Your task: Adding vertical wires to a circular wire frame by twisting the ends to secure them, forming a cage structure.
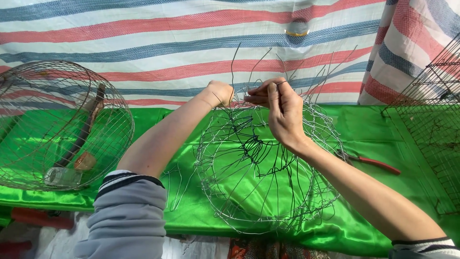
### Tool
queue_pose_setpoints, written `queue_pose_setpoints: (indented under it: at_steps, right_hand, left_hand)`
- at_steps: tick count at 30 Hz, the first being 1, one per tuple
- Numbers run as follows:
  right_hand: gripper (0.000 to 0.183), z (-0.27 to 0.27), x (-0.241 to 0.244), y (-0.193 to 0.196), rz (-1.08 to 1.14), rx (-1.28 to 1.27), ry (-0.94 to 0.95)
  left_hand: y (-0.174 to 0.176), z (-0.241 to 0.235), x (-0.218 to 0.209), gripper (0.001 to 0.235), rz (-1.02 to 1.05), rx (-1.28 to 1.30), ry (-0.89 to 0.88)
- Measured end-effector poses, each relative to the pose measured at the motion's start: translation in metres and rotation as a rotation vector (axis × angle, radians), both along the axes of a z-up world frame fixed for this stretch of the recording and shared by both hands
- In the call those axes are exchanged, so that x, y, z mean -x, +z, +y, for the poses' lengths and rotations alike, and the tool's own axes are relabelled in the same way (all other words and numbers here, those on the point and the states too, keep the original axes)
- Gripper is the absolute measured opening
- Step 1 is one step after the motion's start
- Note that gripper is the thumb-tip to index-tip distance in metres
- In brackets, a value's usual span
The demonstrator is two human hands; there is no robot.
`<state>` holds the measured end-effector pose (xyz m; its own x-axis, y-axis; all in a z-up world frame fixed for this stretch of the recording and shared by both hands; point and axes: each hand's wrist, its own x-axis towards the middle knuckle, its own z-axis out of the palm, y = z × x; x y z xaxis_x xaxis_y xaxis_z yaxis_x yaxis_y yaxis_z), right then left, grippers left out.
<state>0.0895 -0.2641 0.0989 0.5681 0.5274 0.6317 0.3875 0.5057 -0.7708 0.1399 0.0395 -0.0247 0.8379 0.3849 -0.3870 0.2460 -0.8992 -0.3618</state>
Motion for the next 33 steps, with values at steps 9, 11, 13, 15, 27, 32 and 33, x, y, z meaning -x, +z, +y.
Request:
queue_pose_setpoints:
  at_steps: [9, 11, 13, 15, 27, 32, 33]
  right_hand:
    - [0.027, -0.035, -0.018, -0.002, -0.018, 0.22, 0.092]
    - [0.024, -0.046, -0.023, 0.0, -0.1, 0.281, 0.056]
    - [0.022, -0.059, -0.027, -0.005, -0.176, 0.345, 0.023]
    - [0.026, -0.07, -0.033, -0.012, -0.333, 0.405, -0.057]
    - [0.023, -0.086, -0.046, -0.029, -0.536, 0.172, -0.079]
    - [0.025, -0.092, -0.055, -0.042, -0.83, 0.184, -0.253]
    - [0.026, -0.094, -0.059, -0.047, -0.941, 0.209, -0.341]
  left_hand:
    - [-0.001, 0.003, 0.0, 0.039, 0.046, -0.049, 0.013]
    - [0.001, 0.0, -0.001, 0.039, 0.07, -0.063, 0.026]
    - [-0.001, -0.003, 0.001, 0.04, 0.099, -0.074, 0.042]
    - [-0.001, -0.001, 0.002, 0.039, 0.064, -0.063, 0.025]
    - [-0.003, 0.002, 0.006, 0.038, -0.072, 0.16, 0.101]
    - [-0.011, 0.011, 0.001, 0.038, -0.091, 0.167, 0.103]
    - [-0.005, 0.004, 0.003, 0.038, -0.093, 0.174, 0.109]
